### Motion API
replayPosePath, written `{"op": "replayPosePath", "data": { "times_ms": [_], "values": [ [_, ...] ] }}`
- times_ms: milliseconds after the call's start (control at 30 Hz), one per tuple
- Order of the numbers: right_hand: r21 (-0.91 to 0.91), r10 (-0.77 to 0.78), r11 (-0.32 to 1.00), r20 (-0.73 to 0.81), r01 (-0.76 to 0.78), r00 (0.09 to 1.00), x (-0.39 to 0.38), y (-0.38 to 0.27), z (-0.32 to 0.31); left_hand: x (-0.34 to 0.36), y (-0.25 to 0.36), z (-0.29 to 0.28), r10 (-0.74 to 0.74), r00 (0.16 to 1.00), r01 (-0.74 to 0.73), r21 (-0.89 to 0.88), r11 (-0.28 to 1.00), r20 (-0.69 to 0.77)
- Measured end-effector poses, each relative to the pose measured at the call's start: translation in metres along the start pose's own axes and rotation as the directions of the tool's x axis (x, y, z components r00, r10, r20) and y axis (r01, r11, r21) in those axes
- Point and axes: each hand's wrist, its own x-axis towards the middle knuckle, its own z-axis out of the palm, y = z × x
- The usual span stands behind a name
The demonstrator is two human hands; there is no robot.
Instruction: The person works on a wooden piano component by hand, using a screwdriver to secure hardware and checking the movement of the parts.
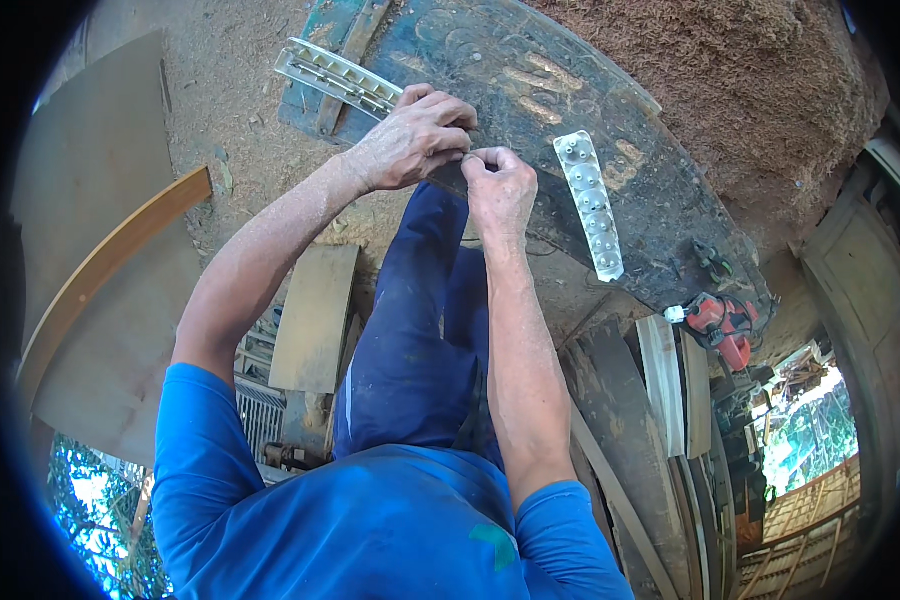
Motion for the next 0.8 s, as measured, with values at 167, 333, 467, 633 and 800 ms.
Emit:
{"op": "replayPosePath", "data": {
  "times_ms": [167,333,467,633,800],
  "values": [
    [-0.028,-0.056,0.998,-0.014,0.055,0.998,0.002,0.000,0.004,0.003,0.003,0.002,-0.057,0.998,0.057,0.023,0.998,0.016],
    [0.197,0.060,0.979,-0.047,-0.049,0.997,0.003,0.002,0.013,0.003,0.002,0.005,-0.073,0.997,0.073,-0.002,0.997,-0.013],
    [0.246,0.095,0.965,-0.018,-0.088,0.995,0.007,0.008,0.012,-0.001,-0.002,-0.001,0.045,0.999,-0.046,-0.022,0.999,-0.026],
    [0.160,0.115,0.981,-0.002,-0.114,0.993,0.010,0.002,0.008,-0.003,-0.004,0.000,0.087,0.996,-0.086,0.015,0.996,-0.029],
    [0.124,0.096,0.988,0.004,-0.096,0.995,0.012,0.003,0.008,-0.008,-0.015,0.003,0.183,0.983,-0.183,0.057,0.982,-0.008]
  ]
}}
